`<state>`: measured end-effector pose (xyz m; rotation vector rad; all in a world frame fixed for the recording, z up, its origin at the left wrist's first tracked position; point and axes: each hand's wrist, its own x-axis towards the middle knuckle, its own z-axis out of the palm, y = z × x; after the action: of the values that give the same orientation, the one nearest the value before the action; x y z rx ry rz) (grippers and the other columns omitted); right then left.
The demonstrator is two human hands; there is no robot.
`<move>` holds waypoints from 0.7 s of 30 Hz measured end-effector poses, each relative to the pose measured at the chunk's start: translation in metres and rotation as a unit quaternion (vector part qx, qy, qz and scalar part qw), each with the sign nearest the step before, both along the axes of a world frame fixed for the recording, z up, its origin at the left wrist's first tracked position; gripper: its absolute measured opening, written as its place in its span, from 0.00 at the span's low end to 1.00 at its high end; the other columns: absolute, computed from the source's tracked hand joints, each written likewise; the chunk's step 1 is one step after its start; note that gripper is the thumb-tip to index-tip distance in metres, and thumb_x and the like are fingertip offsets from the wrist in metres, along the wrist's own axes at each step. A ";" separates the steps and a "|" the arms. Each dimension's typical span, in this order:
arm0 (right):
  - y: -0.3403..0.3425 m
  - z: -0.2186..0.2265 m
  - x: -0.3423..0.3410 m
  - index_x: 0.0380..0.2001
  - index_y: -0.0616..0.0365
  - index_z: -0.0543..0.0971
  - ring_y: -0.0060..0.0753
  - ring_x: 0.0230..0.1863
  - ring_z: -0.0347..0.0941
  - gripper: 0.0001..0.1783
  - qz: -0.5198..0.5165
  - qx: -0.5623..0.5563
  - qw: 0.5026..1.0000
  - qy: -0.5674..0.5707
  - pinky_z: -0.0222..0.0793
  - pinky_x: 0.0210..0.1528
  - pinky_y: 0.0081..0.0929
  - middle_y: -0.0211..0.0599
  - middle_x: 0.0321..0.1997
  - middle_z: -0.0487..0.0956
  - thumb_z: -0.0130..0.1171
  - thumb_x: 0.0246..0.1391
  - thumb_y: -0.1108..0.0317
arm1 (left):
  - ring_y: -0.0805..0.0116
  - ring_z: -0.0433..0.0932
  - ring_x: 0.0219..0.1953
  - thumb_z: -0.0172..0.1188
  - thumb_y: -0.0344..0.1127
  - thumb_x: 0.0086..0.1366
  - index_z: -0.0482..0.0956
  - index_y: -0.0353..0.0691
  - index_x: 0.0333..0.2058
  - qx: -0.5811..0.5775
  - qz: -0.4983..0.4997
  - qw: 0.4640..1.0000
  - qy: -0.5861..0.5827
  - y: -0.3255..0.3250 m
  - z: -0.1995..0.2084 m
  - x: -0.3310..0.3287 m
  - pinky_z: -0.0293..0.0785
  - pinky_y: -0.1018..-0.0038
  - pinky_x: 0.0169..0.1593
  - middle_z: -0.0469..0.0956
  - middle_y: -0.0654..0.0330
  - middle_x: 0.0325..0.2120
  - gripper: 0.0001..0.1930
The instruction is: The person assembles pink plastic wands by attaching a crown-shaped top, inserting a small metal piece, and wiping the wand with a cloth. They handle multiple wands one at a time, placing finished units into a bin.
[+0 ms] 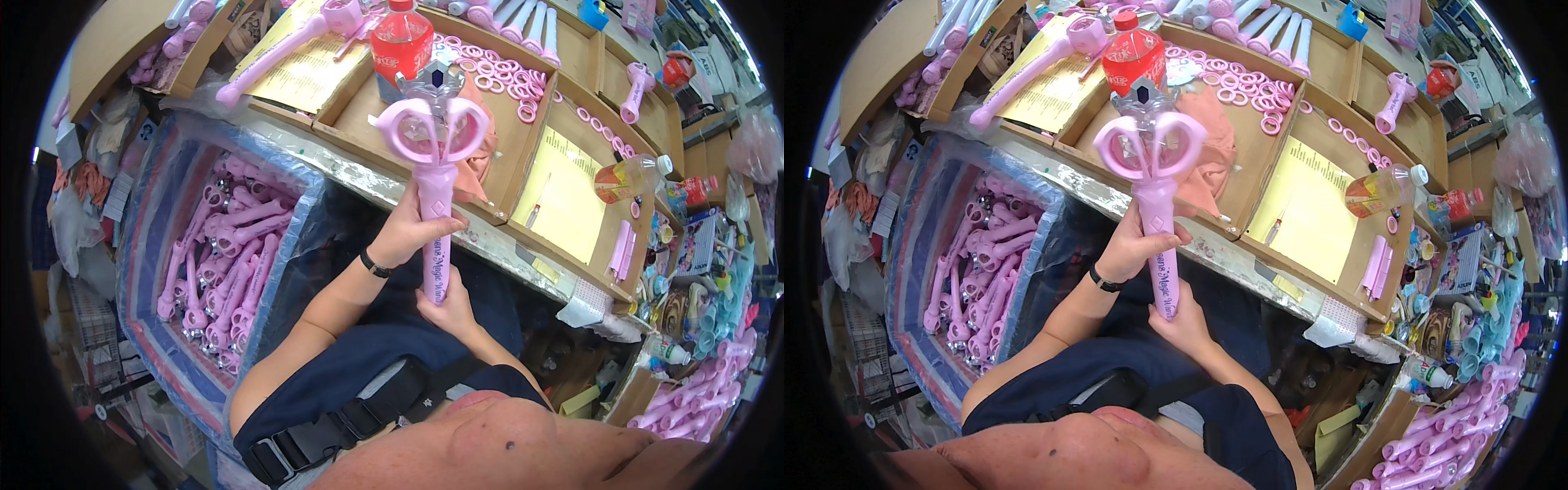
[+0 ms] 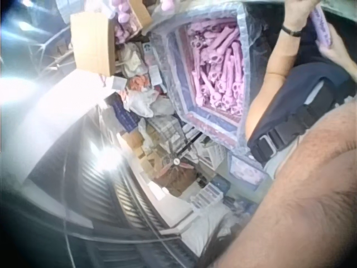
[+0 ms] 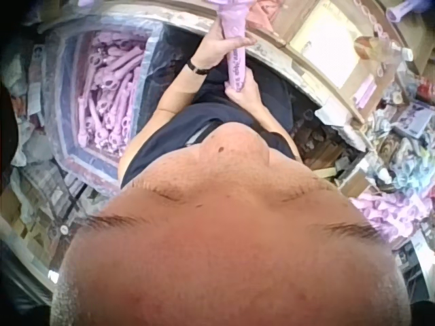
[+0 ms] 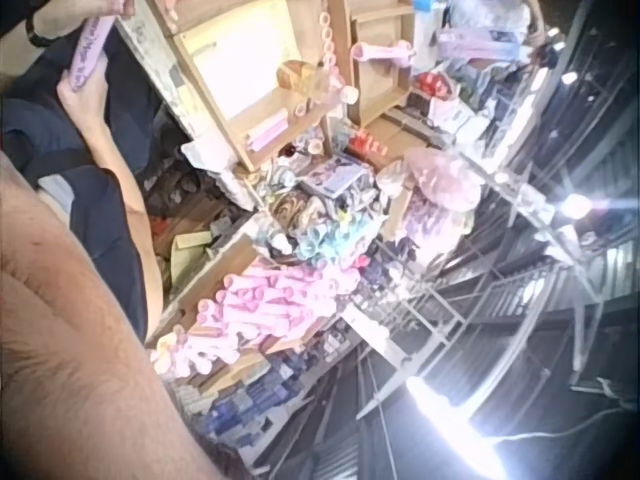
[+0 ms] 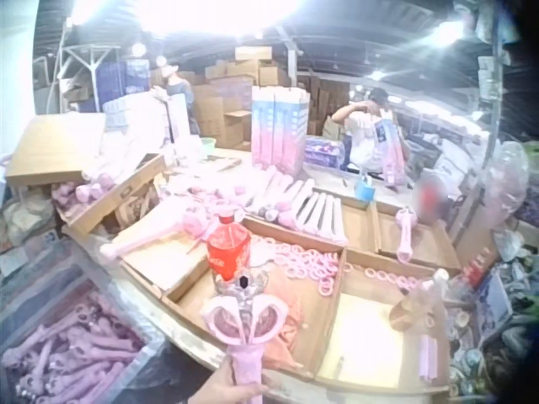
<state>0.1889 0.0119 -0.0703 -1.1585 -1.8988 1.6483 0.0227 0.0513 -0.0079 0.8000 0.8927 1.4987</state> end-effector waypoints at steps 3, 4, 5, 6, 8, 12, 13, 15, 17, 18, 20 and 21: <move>-0.001 0.001 0.000 0.52 0.61 0.62 0.49 0.37 0.78 0.34 -0.012 0.006 1.000 0.000 0.72 0.39 0.36 0.53 0.37 0.77 0.63 0.43 0.64 | 0.61 0.78 0.43 0.63 0.26 0.52 0.55 0.36 0.57 -0.007 -0.012 1.000 -0.016 0.001 0.002 0.001 0.75 0.69 0.47 0.71 0.47 0.49 0.35; -0.001 0.002 -0.001 0.52 0.61 0.62 0.48 0.37 0.78 0.34 -0.010 0.011 1.000 0.005 0.72 0.39 0.36 0.53 0.37 0.77 0.63 0.43 0.64 | 0.60 0.78 0.44 0.63 0.26 0.52 0.54 0.36 0.57 -0.006 -0.008 1.000 -0.015 0.002 0.002 0.001 0.75 0.68 0.48 0.71 0.46 0.48 0.35; -0.001 0.004 -0.001 0.52 0.62 0.62 0.48 0.36 0.78 0.33 -0.008 0.013 1.000 -0.002 0.72 0.39 0.35 0.53 0.37 0.77 0.63 0.44 0.64 | 0.59 0.78 0.44 0.62 0.26 0.53 0.54 0.36 0.57 0.000 -0.006 1.000 -0.015 0.002 0.002 0.001 0.75 0.68 0.48 0.71 0.46 0.48 0.35; -0.001 0.006 0.000 0.52 0.62 0.62 0.47 0.36 0.78 0.33 -0.013 0.017 1.000 -0.015 0.72 0.39 0.35 0.53 0.37 0.77 0.63 0.44 0.64 | 0.58 0.78 0.45 0.62 0.27 0.53 0.54 0.36 0.57 0.004 -0.003 1.000 -0.015 0.002 0.001 0.000 0.75 0.67 0.48 0.71 0.46 0.48 0.35; 0.000 0.010 0.001 0.52 0.62 0.62 0.46 0.36 0.78 0.33 -0.001 0.002 1.000 -0.013 0.72 0.39 0.34 0.52 0.36 0.77 0.63 0.44 0.65 | 0.58 0.78 0.44 0.62 0.27 0.54 0.54 0.35 0.57 -0.006 0.009 1.000 -0.005 0.002 -0.002 -0.001 0.75 0.67 0.48 0.71 0.46 0.49 0.34; 0.003 0.018 0.007 0.53 0.62 0.62 0.43 0.36 0.77 0.34 0.022 -0.010 1.000 -0.005 0.72 0.40 0.32 0.50 0.35 0.76 0.63 0.43 0.66 | 0.57 0.78 0.43 0.59 0.30 0.58 0.53 0.34 0.57 -0.024 0.029 0.999 -0.009 0.000 -0.011 -0.001 0.75 0.66 0.48 0.71 0.45 0.49 0.31; 0.003 0.020 0.009 0.53 0.62 0.62 0.42 0.36 0.77 0.34 0.028 -0.040 0.999 0.001 0.71 0.40 0.32 0.50 0.36 0.76 0.63 0.43 0.66 | 0.58 0.78 0.43 0.58 0.34 0.60 0.55 0.35 0.56 -0.027 0.028 0.999 -0.027 0.000 -0.012 0.000 0.75 0.67 0.48 0.71 0.47 0.48 0.29; 0.005 0.024 0.013 0.53 0.63 0.61 0.40 0.37 0.77 0.34 0.042 -0.079 0.996 0.011 0.71 0.40 0.30 0.49 0.36 0.76 0.63 0.43 0.66 | 0.60 0.78 0.42 0.56 0.42 0.64 0.57 0.35 0.55 -0.018 0.029 0.997 -0.066 0.001 -0.012 -0.002 0.75 0.68 0.47 0.72 0.51 0.46 0.27; 0.006 0.029 0.017 0.54 0.62 0.61 0.40 0.37 0.77 0.35 0.058 -0.108 0.992 0.015 0.71 0.40 0.30 0.49 0.36 0.76 0.63 0.43 0.66 | 0.61 0.79 0.39 0.48 0.53 0.65 0.62 0.35 0.52 -0.025 0.027 0.990 -0.134 0.007 -0.009 -0.008 0.75 0.67 0.44 0.75 0.49 0.42 0.28; 0.007 0.032 0.019 0.54 0.62 0.61 0.39 0.37 0.77 0.35 0.066 -0.122 0.990 0.012 0.71 0.40 0.29 0.48 0.36 0.76 0.63 0.43 0.66 | 0.62 0.79 0.38 0.44 0.59 0.66 0.65 0.34 0.50 -0.063 0.030 0.986 -0.153 0.012 -0.006 -0.013 0.75 0.67 0.43 0.76 0.48 0.41 0.31; 0.009 0.040 0.022 0.55 0.61 0.61 0.41 0.37 0.77 0.35 0.070 -0.065 0.995 -0.013 0.71 0.40 0.30 0.49 0.37 0.76 0.63 0.43 0.66 | 0.64 0.77 0.38 0.40 0.72 0.58 0.67 0.37 0.52 0.023 0.059 0.990 -0.128 0.026 0.002 -0.028 0.75 0.67 0.43 0.76 0.53 0.38 0.41; 0.010 0.045 0.023 0.55 0.61 0.61 0.42 0.37 0.77 0.36 0.082 -0.039 0.995 -0.033 0.71 0.40 0.30 0.50 0.37 0.76 0.63 0.43 0.66 | 0.63 0.77 0.39 0.41 0.73 0.56 0.66 0.38 0.52 0.033 0.062 0.984 -0.164 0.030 0.005 -0.031 0.75 0.67 0.43 0.76 0.53 0.38 0.43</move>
<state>0.2115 0.0219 -0.0251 -1.1267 -2.0365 1.8043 -0.0081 0.0817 -0.0027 0.5289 0.6572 1.7175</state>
